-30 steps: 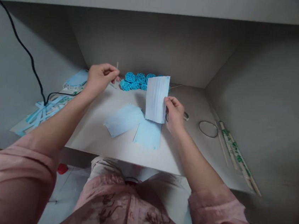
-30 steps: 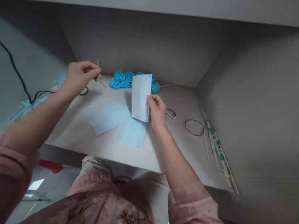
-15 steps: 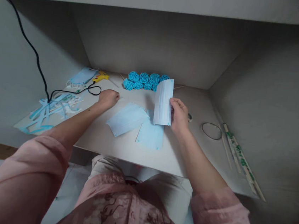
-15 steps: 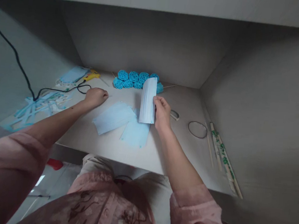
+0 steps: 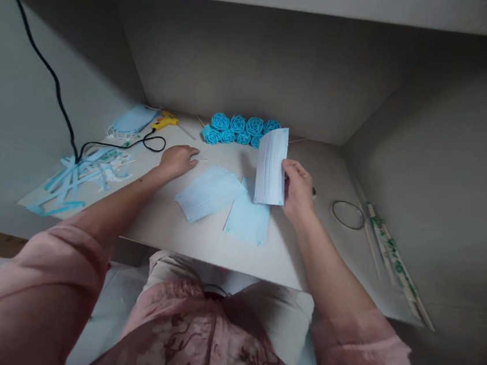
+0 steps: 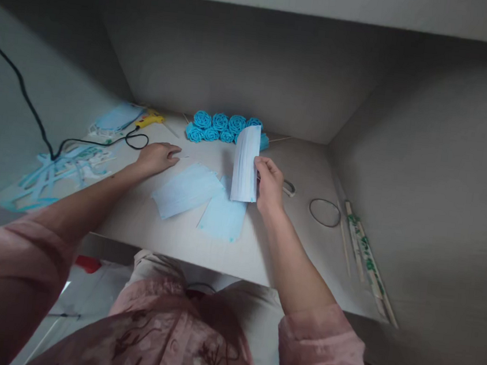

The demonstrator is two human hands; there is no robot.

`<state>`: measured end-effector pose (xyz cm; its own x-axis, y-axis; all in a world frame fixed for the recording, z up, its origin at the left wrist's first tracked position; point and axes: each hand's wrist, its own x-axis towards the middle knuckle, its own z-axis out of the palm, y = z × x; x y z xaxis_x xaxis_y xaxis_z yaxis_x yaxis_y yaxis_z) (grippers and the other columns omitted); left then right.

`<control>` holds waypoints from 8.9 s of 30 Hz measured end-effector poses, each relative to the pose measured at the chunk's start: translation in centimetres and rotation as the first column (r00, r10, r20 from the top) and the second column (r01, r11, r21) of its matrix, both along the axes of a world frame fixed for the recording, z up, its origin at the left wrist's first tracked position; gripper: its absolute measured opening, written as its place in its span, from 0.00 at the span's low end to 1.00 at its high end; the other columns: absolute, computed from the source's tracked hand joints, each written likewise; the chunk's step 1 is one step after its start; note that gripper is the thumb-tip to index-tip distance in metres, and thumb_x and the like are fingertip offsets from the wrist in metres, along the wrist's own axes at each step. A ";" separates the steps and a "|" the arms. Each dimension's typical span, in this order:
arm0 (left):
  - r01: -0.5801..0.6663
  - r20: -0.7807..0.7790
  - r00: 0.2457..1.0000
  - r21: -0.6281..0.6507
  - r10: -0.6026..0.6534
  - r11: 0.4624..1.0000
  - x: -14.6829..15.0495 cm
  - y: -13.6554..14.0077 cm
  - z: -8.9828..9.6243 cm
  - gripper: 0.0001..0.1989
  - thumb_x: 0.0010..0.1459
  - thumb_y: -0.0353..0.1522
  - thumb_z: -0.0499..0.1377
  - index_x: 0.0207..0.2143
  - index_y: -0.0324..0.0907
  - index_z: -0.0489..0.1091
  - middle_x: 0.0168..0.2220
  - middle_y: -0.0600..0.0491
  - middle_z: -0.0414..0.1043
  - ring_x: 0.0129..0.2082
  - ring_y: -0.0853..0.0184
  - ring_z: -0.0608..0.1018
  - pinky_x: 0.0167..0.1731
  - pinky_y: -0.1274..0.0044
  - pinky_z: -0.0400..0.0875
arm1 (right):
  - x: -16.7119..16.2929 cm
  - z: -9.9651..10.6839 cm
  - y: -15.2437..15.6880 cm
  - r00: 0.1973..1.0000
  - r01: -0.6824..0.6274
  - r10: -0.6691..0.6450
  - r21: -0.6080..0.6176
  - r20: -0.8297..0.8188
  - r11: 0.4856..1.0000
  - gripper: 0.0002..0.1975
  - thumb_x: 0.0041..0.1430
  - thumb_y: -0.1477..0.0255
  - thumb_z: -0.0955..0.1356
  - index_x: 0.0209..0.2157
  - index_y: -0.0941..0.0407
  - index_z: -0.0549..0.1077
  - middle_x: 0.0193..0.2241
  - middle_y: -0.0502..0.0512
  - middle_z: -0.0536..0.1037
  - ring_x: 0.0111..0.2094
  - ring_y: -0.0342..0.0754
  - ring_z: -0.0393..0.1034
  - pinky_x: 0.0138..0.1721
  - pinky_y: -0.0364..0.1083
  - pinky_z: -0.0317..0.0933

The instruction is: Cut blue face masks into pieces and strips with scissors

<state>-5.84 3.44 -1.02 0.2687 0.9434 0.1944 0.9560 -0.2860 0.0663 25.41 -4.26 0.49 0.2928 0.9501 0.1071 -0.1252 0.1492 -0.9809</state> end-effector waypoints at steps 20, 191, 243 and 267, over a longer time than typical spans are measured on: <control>0.519 0.117 0.846 0.044 -0.520 0.854 3.8 -3.5 -1.3 0.16 0.60 0.40 0.55 0.45 0.42 0.74 0.47 0.45 0.71 0.48 0.57 0.71 0.51 0.67 0.63 | 0.7 2.5 0.1 0.968 -0.017 0.010 0.028 0.252 0.999 0.21 0.51 0.65 0.70 0.49 0.49 0.72 0.27 0.50 0.72 0.26 0.44 0.65 0.27 0.45 0.60; 0.514 0.911 0.253 -0.412 0.327 0.752 3.8 -6.1 2.1 0.18 0.40 0.41 0.70 0.28 0.39 0.71 0.22 0.55 0.68 0.21 0.71 0.69 0.21 0.77 0.65 | -4.5 2.2 -3.0 0.671 -0.559 0.645 -0.322 0.365 0.764 0.28 0.41 0.56 0.76 0.41 0.59 0.77 0.18 0.44 0.62 0.17 0.37 0.52 0.18 0.41 0.47; 0.217 0.568 0.672 0.463 -0.476 0.859 10.2 -7.4 7.5 0.10 0.57 0.38 0.60 0.40 0.46 0.75 0.55 0.49 0.68 0.59 0.56 0.64 0.60 0.64 0.51 | -3.6 1.6 -1.7 0.838 -0.251 0.100 0.217 0.537 0.944 0.12 0.54 0.63 0.68 0.30 0.58 0.78 0.26 0.51 0.76 0.29 0.44 0.67 0.33 0.42 0.58; 0.232 0.854 0.469 0.126 -0.225 0.964 10.8 -7.7 5.9 0.08 0.48 0.36 0.62 0.28 0.41 0.71 0.32 0.53 0.74 0.36 0.65 0.74 0.41 0.75 0.67 | -3.3 1.2 -1.7 0.772 -0.263 0.029 0.279 0.634 0.924 0.10 0.57 0.66 0.65 0.26 0.56 0.73 0.23 0.49 0.72 0.27 0.43 0.64 0.32 0.42 0.57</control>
<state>5.00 -4.22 4.92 0.1797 0.8765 0.4465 0.3256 -0.4814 0.8138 22.07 -5.99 1.66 -0.0860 0.8449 0.5279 0.4308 0.5093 -0.7450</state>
